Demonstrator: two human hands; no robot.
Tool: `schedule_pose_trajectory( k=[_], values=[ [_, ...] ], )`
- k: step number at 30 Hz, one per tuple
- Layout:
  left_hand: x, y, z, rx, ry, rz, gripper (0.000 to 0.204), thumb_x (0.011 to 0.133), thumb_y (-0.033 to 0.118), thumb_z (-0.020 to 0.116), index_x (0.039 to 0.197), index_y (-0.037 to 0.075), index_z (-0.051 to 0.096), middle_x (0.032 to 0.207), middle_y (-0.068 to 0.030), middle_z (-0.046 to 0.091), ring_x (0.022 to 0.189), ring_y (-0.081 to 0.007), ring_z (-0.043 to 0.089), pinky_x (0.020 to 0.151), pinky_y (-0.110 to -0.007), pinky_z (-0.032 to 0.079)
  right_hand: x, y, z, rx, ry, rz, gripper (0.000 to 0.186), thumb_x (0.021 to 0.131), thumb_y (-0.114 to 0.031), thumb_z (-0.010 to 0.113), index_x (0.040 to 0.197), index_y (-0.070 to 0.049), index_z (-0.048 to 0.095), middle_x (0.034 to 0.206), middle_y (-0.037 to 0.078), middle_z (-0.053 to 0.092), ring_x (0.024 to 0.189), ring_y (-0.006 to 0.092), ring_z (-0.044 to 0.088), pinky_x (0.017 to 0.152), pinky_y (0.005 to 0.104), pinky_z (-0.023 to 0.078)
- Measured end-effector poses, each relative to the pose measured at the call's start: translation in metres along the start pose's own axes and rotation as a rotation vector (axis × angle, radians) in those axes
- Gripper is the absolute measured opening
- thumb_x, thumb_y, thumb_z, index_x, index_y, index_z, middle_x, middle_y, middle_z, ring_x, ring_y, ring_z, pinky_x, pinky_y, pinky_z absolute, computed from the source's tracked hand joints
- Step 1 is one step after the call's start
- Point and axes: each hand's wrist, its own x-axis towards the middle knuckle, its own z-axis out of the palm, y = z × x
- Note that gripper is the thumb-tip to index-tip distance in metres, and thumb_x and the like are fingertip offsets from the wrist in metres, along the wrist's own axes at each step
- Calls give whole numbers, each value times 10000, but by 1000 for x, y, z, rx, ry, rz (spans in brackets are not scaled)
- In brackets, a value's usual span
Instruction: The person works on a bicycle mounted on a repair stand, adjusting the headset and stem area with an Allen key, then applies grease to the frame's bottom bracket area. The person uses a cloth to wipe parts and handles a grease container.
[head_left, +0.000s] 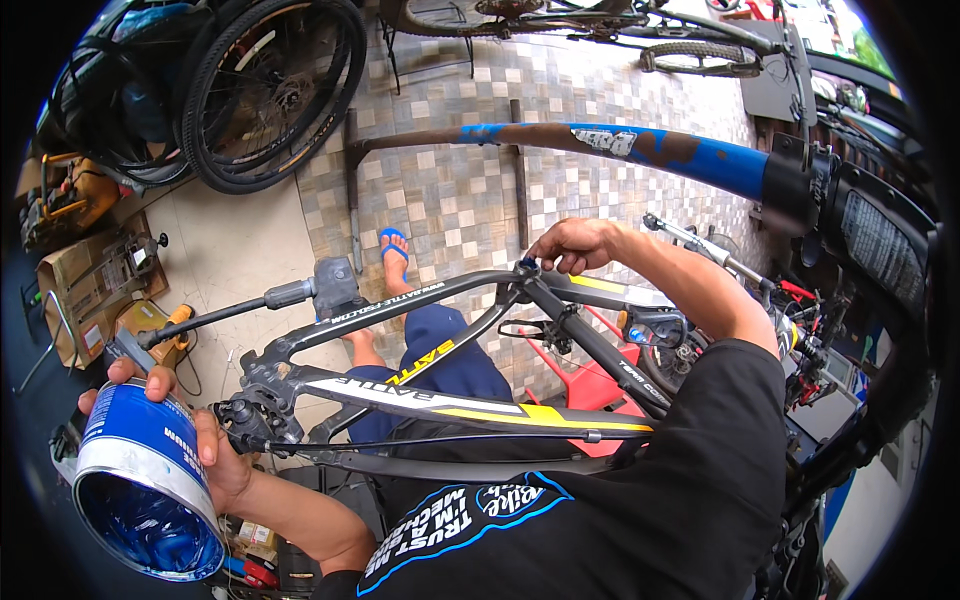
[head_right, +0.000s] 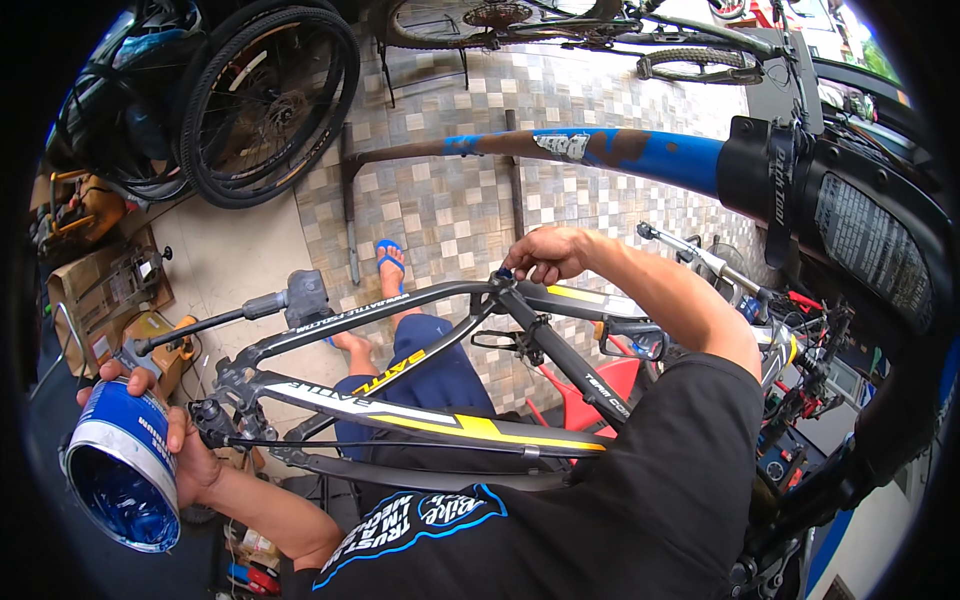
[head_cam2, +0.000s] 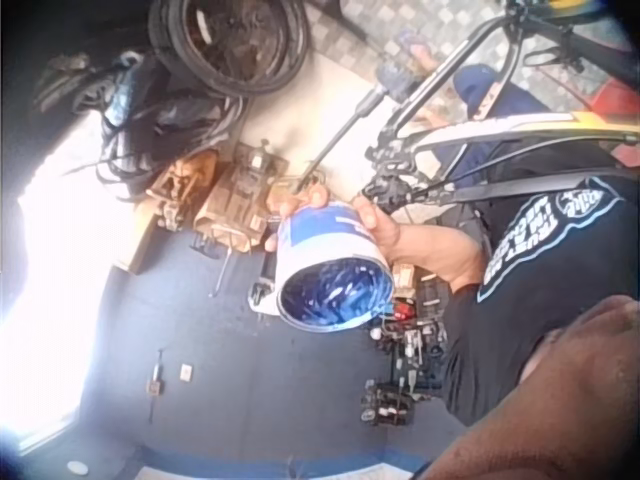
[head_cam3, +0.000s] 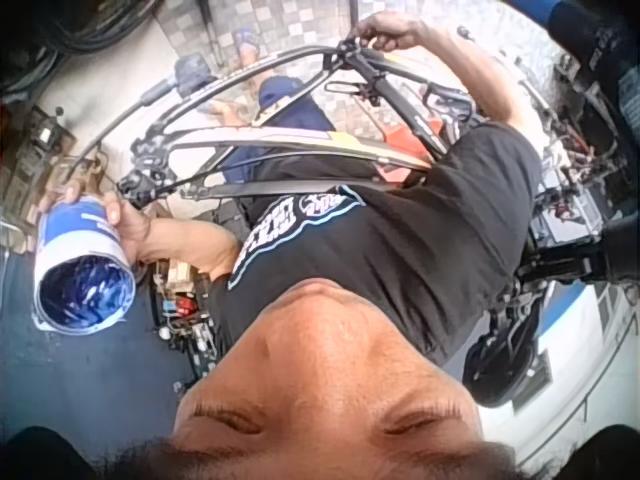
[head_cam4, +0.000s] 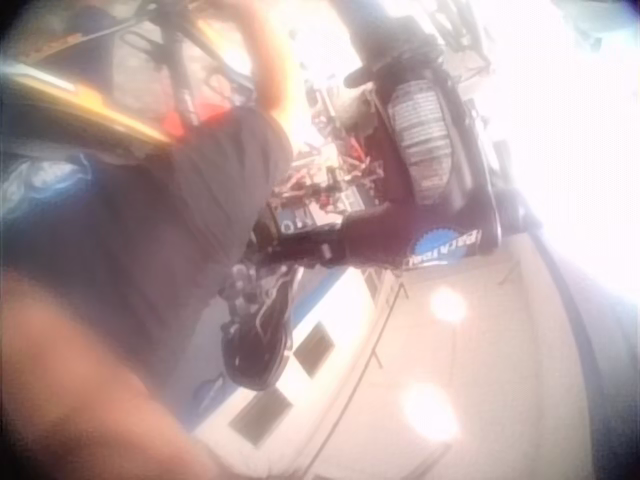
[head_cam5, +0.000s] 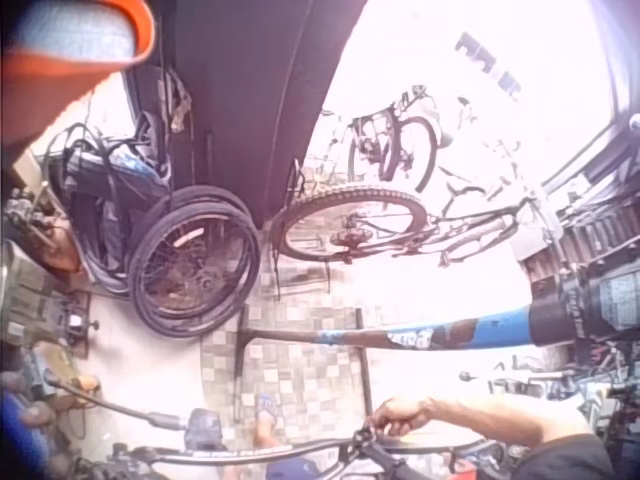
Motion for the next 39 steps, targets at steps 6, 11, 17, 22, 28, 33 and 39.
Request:
schedule_pose_trajectory(
  k=[6,11,17,22,28,33,39],
  values=[
    [1,1,0,-6,-2,-14,989,778,355,887,1524,46,317,1493,-227,246,1352,-425,337,625,-481,630,9,9,11,178,-50,2,212,1032,-214,552,999,-17,623,756,44,621,441,18,338,339,180,222],
    [2,0,1,-5,-10,-3,995,771,363,890,1522,49,318,1495,-230,249,1356,-424,341,623,-481,632,5,9,18,142,-77,8,181,1021,-182,564,1120,-32,588,719,46,610,433,22,348,344,182,230],
    [3,0,-2,-16,-32,-3,1010,751,367,902,1518,54,325,1496,-230,258,1361,-421,348,625,-481,638,-10,7,12,-484,26,-18,587,886,-133,625,1471,-100,588,754,49,623,523,90,476,453,278,391],
    [1,-5,6,23,17,30,962,793,282,901,1526,77,313,1475,-222,252,1328,-417,351,578,-467,643,-15,3,1,-1129,228,-267,570,824,-224,662,1392,-203,688,1082,129,721,1013,258,643,926,412,501],
    [1,-3,6,46,37,28,979,795,294,900,1542,82,304,1479,-222,254,1331,-422,350,578,-475,644,-13,3,11,-1252,184,-148,646,829,-209,640,1474,-241,632,1215,201,738,1001,278,683,894,397,520],
    [0,-2,6,28,26,13,972,795,329,886,1543,77,317,1491,-229,257,1341,-425,347,602,-484,635,-11,-5,-12,-1339,122,-227,620,824,-207,636,1441,-265,662,1088,203,750,935,299,677,855,392,525],
    [1,-3,3,-35,-24,-13,967,791,395,861,1537,63,341,1508,-236,261,1347,-438,344,648,-476,602,-18,-15,4,-1182,138,-119,587,823,-225,644,1406,-272,700,784,53,636,662,179,521,600,364,465]
  ],
)
